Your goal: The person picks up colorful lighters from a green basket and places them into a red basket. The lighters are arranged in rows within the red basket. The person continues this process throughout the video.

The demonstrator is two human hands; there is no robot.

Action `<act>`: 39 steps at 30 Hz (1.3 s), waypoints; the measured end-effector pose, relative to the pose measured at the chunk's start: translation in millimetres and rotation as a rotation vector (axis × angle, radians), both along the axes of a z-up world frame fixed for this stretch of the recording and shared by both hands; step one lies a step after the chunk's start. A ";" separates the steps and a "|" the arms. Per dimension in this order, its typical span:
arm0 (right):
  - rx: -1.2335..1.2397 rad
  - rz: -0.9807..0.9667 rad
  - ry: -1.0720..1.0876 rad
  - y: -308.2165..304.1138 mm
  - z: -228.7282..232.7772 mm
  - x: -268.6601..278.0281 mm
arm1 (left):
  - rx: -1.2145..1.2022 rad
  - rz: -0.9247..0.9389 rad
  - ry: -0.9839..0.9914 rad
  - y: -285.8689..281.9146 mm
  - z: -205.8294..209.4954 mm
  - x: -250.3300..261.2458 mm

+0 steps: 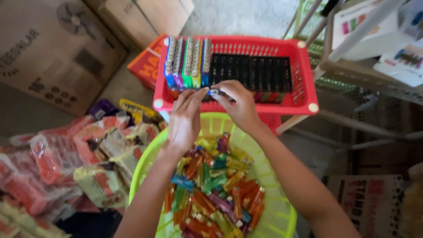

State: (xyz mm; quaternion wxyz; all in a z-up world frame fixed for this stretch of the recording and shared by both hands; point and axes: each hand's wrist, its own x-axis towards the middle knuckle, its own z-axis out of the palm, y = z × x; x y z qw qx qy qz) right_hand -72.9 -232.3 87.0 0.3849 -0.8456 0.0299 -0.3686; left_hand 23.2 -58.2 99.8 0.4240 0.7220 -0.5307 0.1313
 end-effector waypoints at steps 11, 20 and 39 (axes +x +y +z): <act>-0.019 -0.174 0.060 -21.0 -31.3 36.3 | 0.253 0.070 -0.309 -26.7 -3.8 41.3; -0.065 -0.204 0.115 -11.4 -27.4 43.5 | 0.323 0.136 -0.389 -24.8 -25.8 46.2; -0.057 -0.212 0.094 0.9 -21.7 35.1 | 0.368 0.222 -0.322 -28.8 -23.0 48.2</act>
